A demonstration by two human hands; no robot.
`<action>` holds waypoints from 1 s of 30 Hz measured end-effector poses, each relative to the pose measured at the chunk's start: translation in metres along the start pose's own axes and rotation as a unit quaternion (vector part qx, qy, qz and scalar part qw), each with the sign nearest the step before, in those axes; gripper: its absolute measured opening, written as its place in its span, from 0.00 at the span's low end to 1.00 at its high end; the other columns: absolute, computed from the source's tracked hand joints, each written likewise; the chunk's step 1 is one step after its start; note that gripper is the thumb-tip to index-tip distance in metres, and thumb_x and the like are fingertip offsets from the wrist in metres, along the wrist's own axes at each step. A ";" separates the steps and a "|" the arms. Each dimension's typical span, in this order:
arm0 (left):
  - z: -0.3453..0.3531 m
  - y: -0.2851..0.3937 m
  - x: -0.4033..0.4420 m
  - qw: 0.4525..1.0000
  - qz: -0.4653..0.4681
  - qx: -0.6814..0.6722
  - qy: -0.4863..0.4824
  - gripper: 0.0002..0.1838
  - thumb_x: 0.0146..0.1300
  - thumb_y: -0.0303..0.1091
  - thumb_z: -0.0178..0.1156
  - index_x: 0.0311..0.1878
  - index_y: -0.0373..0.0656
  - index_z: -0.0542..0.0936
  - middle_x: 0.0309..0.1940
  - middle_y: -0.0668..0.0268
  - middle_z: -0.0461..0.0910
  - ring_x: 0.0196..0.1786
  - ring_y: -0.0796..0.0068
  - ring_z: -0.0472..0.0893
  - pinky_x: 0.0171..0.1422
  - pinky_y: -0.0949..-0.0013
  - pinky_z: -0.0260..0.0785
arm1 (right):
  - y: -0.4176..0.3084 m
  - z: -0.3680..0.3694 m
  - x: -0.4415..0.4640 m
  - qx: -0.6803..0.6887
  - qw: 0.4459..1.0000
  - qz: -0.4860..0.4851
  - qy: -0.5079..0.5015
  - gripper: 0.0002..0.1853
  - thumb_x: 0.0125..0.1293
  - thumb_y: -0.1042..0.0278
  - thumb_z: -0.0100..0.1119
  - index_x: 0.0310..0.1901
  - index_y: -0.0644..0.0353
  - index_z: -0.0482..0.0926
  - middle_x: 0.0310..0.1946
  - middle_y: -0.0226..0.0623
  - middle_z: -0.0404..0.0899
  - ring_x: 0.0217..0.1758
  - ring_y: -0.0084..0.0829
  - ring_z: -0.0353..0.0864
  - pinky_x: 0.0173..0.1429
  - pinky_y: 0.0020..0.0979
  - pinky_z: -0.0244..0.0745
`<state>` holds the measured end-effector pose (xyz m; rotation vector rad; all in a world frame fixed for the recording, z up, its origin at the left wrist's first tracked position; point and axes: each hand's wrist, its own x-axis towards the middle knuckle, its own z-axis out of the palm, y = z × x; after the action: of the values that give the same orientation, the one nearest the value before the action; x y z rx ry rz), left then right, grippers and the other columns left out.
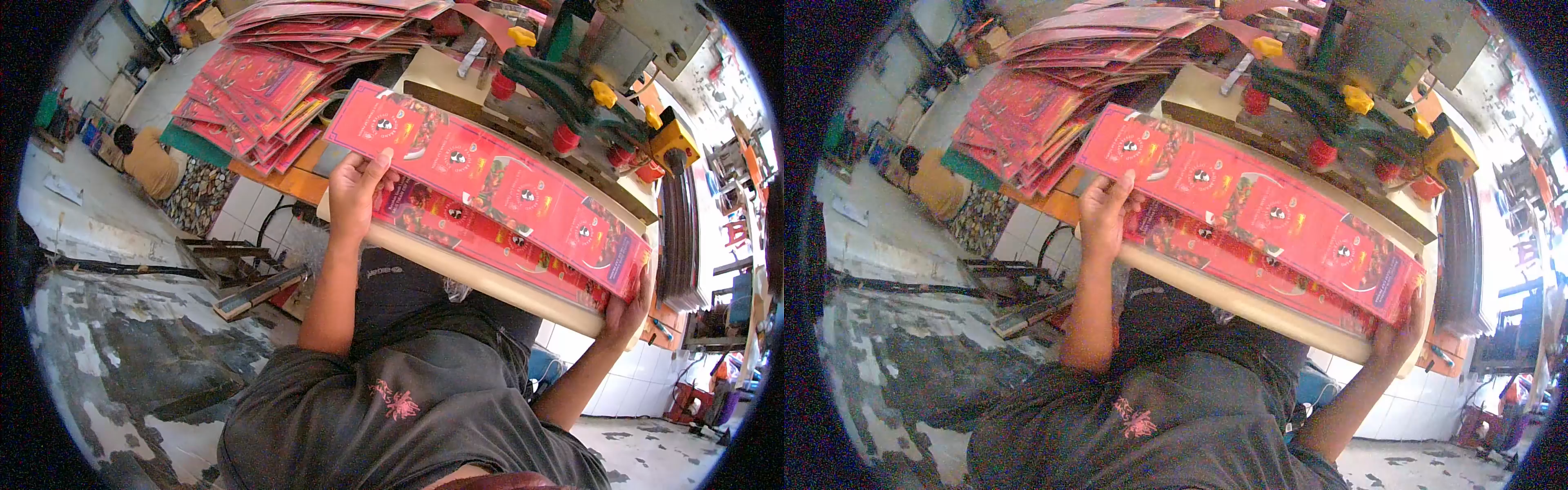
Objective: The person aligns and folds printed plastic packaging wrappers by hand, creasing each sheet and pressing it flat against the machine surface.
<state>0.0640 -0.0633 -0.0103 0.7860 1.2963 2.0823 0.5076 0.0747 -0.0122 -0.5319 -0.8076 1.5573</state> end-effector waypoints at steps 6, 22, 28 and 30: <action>-0.001 -0.001 0.000 1.000 -0.008 0.003 0.007 0.16 0.66 0.40 0.67 0.45 0.35 0.81 0.30 0.66 0.82 0.30 0.81 0.78 0.36 0.77 0.70 | -0.002 0.002 0.000 0.009 0.999 0.011 -0.029 0.30 0.76 0.66 0.47 0.75 0.67 0.54 0.74 0.48 0.60 0.76 0.35 0.61 0.79 0.41 0.55; -0.004 -0.005 0.003 1.000 0.000 0.018 0.001 0.15 0.66 0.40 0.67 0.43 0.36 0.81 0.30 0.65 0.83 0.30 0.80 0.79 0.36 0.76 0.70 | 0.000 -0.022 0.003 0.015 1.000 0.005 0.021 0.20 0.75 0.67 0.52 0.63 0.68 0.72 0.61 0.46 0.77 0.63 0.35 0.77 0.70 0.41 0.70; -0.002 -0.003 0.002 1.000 0.006 0.002 -0.003 0.14 0.67 0.39 0.67 0.42 0.36 0.81 0.29 0.64 0.83 0.30 0.80 0.79 0.36 0.76 0.71 | 0.000 -0.016 0.002 0.019 1.000 0.000 0.007 0.19 0.75 0.67 0.52 0.62 0.70 0.73 0.61 0.47 0.77 0.64 0.36 0.77 0.70 0.41 0.71; -0.001 -0.003 0.003 1.000 0.010 0.004 -0.001 0.13 0.67 0.38 0.66 0.42 0.36 0.81 0.30 0.64 0.83 0.30 0.80 0.79 0.36 0.76 0.71 | 0.000 -0.020 0.003 0.011 1.000 0.000 0.023 0.19 0.75 0.68 0.52 0.62 0.70 0.73 0.60 0.46 0.77 0.64 0.36 0.77 0.69 0.40 0.71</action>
<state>0.0616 -0.0610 -0.0130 0.8072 1.3020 2.0918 0.5218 0.0813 -0.0253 -0.5503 -0.7556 1.5467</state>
